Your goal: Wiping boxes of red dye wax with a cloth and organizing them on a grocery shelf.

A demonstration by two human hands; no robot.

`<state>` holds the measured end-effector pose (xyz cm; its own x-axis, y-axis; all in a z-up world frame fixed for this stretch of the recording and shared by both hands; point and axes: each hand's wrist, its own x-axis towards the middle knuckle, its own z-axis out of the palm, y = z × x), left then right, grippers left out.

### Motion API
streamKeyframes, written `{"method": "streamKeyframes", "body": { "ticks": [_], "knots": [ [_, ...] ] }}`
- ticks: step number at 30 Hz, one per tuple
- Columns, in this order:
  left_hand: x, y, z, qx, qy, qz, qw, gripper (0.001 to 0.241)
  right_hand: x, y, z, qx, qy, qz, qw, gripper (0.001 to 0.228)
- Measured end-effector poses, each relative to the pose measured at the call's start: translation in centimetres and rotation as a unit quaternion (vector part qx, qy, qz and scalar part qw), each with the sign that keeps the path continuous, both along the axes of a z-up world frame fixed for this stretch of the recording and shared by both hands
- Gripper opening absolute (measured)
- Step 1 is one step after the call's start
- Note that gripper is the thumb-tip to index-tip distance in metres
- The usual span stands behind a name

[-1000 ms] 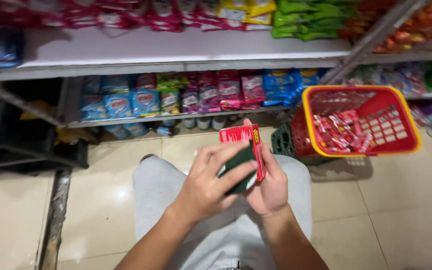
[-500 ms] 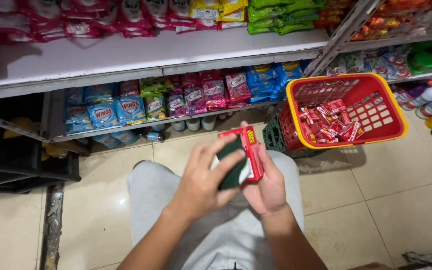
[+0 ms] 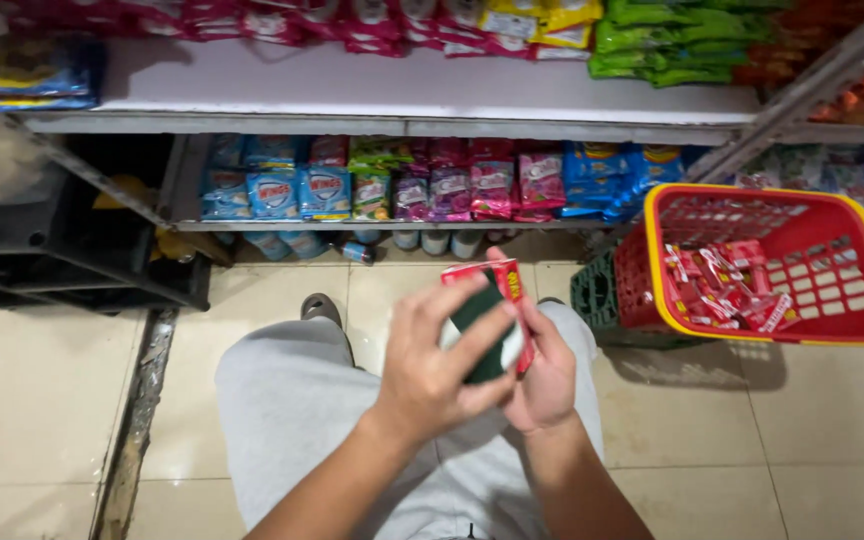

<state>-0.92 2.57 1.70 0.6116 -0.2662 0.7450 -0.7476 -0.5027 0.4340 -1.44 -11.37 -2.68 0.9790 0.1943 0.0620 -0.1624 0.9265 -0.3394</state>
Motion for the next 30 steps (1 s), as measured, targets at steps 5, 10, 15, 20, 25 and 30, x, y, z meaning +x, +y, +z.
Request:
{"method": "streamKeyframes", "body": {
  "ticks": [5,10,15,20,25,30],
  "knots": [
    [-1.5,0.5,-1.0,0.007,0.016,-0.013,1.0,0.052,0.3,0.9,0.6,-0.053,-0.02,-0.013,0.998,0.054],
    [-0.4,1.4,-0.3,-0.062,0.006,0.11,0.992,0.06,-0.6,1.8,-2.1,-0.049,-0.015,0.036,0.998,0.054],
    [-0.7,1.8,-0.3,-0.082,0.018,0.104,0.991,0.061,0.0,1.9,1.1,0.005,-0.075,0.049,0.996,0.058],
    [-2.4,0.3,-1.4,-0.069,0.003,0.053,0.996,0.06,0.9,1.2,2.5,0.017,-0.098,0.012,0.995,0.06],
    [-1.1,0.0,-1.2,-0.073,-0.008,0.045,0.996,0.064,-0.2,1.4,0.8,-0.054,-0.043,-0.029,0.997,0.057],
    [-0.2,-1.4,0.5,-0.144,0.021,0.054,0.988,0.058,-1.9,1.1,1.3,-0.105,-0.064,-0.076,0.989,0.058]
  ]
}}
